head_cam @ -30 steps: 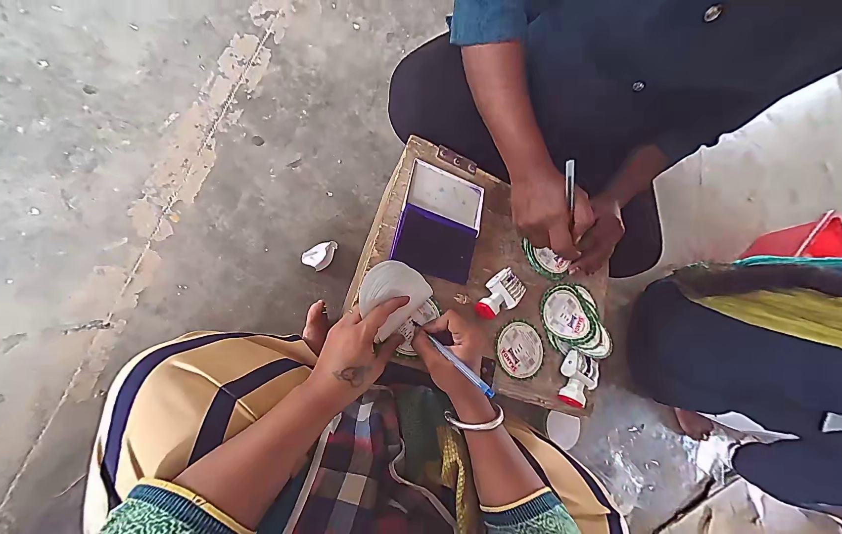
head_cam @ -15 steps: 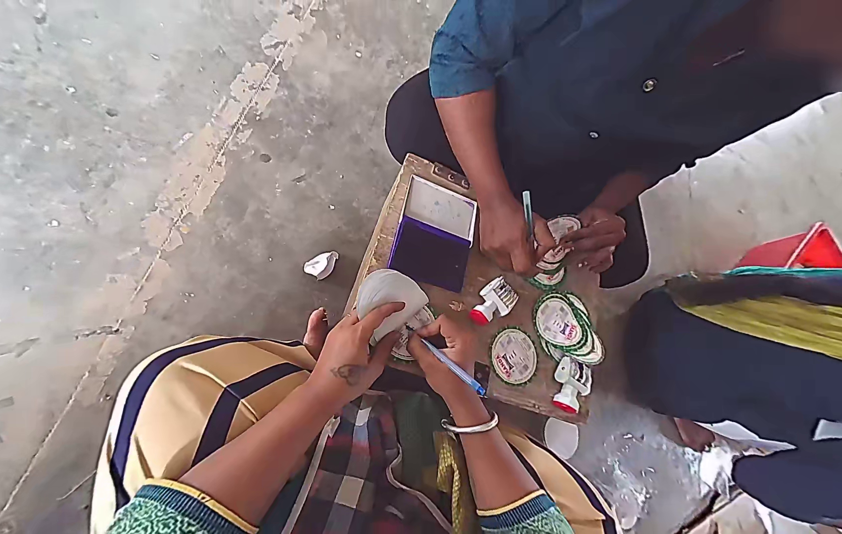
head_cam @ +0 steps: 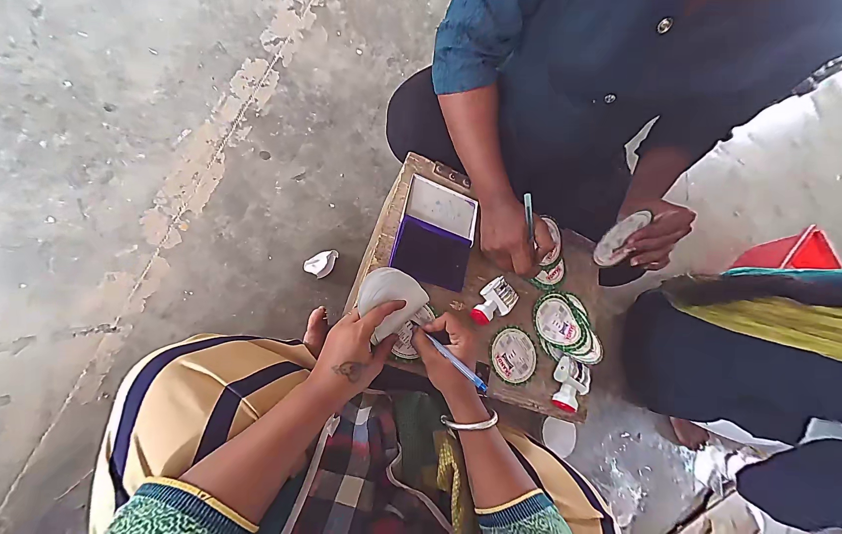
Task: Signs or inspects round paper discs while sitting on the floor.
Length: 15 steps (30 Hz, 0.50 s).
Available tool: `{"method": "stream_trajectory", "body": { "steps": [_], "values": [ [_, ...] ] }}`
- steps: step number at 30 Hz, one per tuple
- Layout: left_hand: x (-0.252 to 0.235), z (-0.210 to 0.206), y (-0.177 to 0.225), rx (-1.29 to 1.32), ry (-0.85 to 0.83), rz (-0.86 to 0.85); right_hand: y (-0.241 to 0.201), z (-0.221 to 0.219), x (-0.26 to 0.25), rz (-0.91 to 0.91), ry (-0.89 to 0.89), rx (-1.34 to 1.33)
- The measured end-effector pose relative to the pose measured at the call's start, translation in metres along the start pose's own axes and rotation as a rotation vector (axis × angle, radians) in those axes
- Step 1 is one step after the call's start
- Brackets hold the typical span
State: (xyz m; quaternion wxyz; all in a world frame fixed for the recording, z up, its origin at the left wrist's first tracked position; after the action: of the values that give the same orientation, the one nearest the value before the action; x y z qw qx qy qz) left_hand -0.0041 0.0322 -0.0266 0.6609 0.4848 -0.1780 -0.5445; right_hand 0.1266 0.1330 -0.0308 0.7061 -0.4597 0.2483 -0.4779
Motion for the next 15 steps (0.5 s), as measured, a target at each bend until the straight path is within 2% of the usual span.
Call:
{"method": "stream_trajectory", "body": {
  "steps": [5,15],
  "values": [
    [-0.0019,0.0012,0.0013,-0.001,-0.048,0.044,-0.0023,0.0007,-0.0007,0.035,0.029,0.01],
    [-0.0014,0.0011,0.0,0.001,-0.016,-0.001,-0.0026,0.0009,-0.0008,0.012,0.042,0.048]
  ]
}}
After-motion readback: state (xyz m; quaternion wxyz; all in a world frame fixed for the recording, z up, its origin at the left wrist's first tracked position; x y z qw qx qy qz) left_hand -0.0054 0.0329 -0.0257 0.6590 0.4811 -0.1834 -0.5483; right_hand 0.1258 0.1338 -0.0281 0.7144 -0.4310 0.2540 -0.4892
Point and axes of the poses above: each hand's wrist, its own x-axis away from the middle knuckle, its own z-axis out of the back of the hand, y = z × x, the point moved 5 cm from there along -x, towards the middle knuckle, and after that the axes turned 14 degrees about -z, right-handed, at the moved point
